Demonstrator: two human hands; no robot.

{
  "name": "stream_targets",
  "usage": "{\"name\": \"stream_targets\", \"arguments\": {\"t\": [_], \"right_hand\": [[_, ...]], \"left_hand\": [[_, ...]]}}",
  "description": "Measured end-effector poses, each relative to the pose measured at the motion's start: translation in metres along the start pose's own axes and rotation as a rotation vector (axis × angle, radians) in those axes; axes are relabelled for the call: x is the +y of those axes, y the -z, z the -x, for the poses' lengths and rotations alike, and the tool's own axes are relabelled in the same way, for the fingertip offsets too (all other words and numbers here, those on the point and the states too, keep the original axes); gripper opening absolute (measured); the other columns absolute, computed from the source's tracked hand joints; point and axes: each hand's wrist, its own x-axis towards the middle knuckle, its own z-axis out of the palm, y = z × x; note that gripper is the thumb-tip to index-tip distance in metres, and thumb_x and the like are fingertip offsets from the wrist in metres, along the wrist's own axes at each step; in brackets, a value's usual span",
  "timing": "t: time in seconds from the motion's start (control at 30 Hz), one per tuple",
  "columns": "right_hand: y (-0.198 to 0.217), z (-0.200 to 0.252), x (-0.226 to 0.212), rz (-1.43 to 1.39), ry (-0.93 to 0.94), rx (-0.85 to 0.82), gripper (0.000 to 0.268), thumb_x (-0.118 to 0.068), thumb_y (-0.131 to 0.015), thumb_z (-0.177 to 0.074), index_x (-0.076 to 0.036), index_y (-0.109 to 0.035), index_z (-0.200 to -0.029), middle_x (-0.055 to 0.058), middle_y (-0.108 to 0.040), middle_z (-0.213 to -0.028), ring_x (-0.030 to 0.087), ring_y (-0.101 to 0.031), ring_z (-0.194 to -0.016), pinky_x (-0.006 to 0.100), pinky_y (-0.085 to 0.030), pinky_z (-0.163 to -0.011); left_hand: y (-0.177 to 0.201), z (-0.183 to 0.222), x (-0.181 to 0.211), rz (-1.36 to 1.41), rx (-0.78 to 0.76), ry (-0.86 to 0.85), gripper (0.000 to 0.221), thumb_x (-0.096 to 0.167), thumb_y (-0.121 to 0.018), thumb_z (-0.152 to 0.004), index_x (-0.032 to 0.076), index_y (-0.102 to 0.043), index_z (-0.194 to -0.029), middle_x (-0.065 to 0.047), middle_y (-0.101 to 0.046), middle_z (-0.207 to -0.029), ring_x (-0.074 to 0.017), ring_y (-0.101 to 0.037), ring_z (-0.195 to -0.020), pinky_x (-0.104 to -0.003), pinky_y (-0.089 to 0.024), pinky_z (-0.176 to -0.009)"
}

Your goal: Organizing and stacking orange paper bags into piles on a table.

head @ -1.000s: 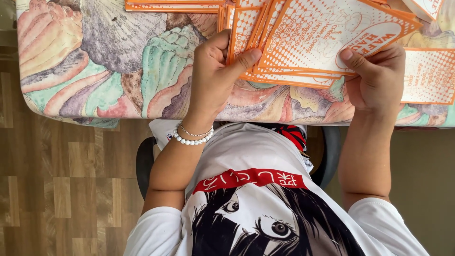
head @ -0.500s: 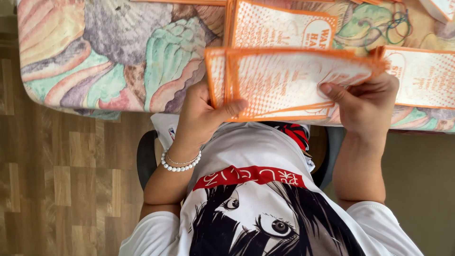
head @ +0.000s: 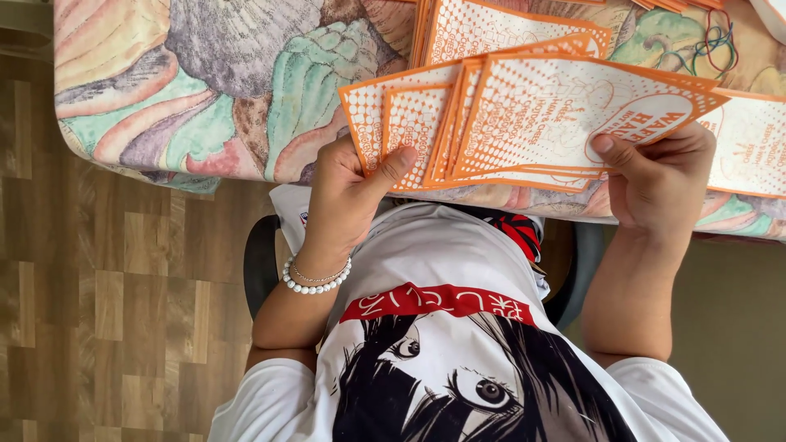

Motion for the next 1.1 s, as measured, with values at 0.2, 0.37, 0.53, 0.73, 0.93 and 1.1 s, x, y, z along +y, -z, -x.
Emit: {"name": "stream_targets", "arguments": {"t": [0.2, 0.37, 0.53, 0.73, 0.93, 1.1], "right_hand": [[-0.007, 0.018, 0.008, 0.128, 0.065, 0.011, 0.017, 0.000, -0.085, -0.090, -0.004, -0.073, -0.099, 0.005, -0.073, -0.105, 0.012, -0.069, -0.099, 0.028, -0.058, -0.090], [-0.004, 0.040, -0.036, 0.167, 0.147, -0.331, 0.004, -0.005, -0.076, -0.083, -0.005, -0.073, -0.084, 0.008, -0.075, -0.089, 0.014, -0.075, -0.081, 0.026, -0.060, -0.081], [0.006, 0.013, -0.024, 0.190, 0.307, -0.012, 0.019, 0.011, -0.037, -0.093, 0.013, -0.055, -0.101, 0.032, -0.055, -0.087, 0.036, -0.059, -0.071, 0.034, -0.034, -0.064], [-0.030, -0.052, -0.002, 0.774, 0.018, -0.040, 0.057, -0.035, -0.094, -0.092, -0.005, -0.065, -0.131, 0.002, -0.069, -0.096, 0.007, -0.057, -0.072, 0.024, -0.043, -0.053], [0.010, -0.049, 0.013, 0.530, 0.073, 0.128, 0.020, 0.000, -0.080, -0.111, -0.004, -0.069, -0.094, -0.008, -0.056, -0.088, 0.003, -0.046, -0.086, 0.025, -0.038, -0.066], [0.025, -0.029, 0.011, 0.341, 0.181, 0.205, 0.048, 0.012, -0.078, -0.113, -0.004, -0.049, -0.078, -0.003, -0.039, -0.076, 0.008, -0.036, -0.078, 0.029, -0.031, -0.071]], "left_hand": [[-0.006, 0.008, -0.008, 0.028, -0.069, 0.045, 0.031, 0.034, -0.081, -0.086, 0.015, -0.057, -0.078, 0.010, -0.055, -0.078, -0.0035, -0.045, -0.076, -0.021, -0.040, -0.067], [-0.001, 0.023, -0.009, -0.079, -0.191, 0.008, 0.049, 0.025, -0.071, -0.096, 0.017, -0.037, -0.062, 0.010, -0.038, -0.060, -0.0034, -0.035, -0.057, -0.023, -0.027, -0.053], [0.041, 0.022, -0.011, 0.066, -0.698, -0.224, 0.046, 0.051, -0.057, -0.101, 0.008, -0.074, -0.095, -0.004, -0.078, -0.095, -0.0182, -0.079, -0.086, -0.031, -0.064, -0.075], [0.051, 0.018, -0.014, 0.111, -0.761, -0.242, 0.027, 0.040, -0.057, -0.106, 0.019, -0.075, -0.106, -0.007, -0.066, -0.105, -0.0164, -0.068, -0.086, -0.029, -0.056, -0.079], [0.051, 0.015, -0.014, 0.013, -0.606, -0.266, 0.030, 0.039, -0.060, -0.101, 0.012, -0.073, -0.103, -0.008, -0.073, -0.095, -0.0229, -0.075, -0.089, -0.032, -0.059, -0.083], [0.042, 0.016, -0.005, 0.141, -0.546, -0.215, 0.032, 0.043, -0.059, -0.103, 0.013, -0.071, -0.096, -0.013, -0.061, -0.115, -0.0239, -0.066, -0.106, -0.039, -0.060, -0.097]]}}
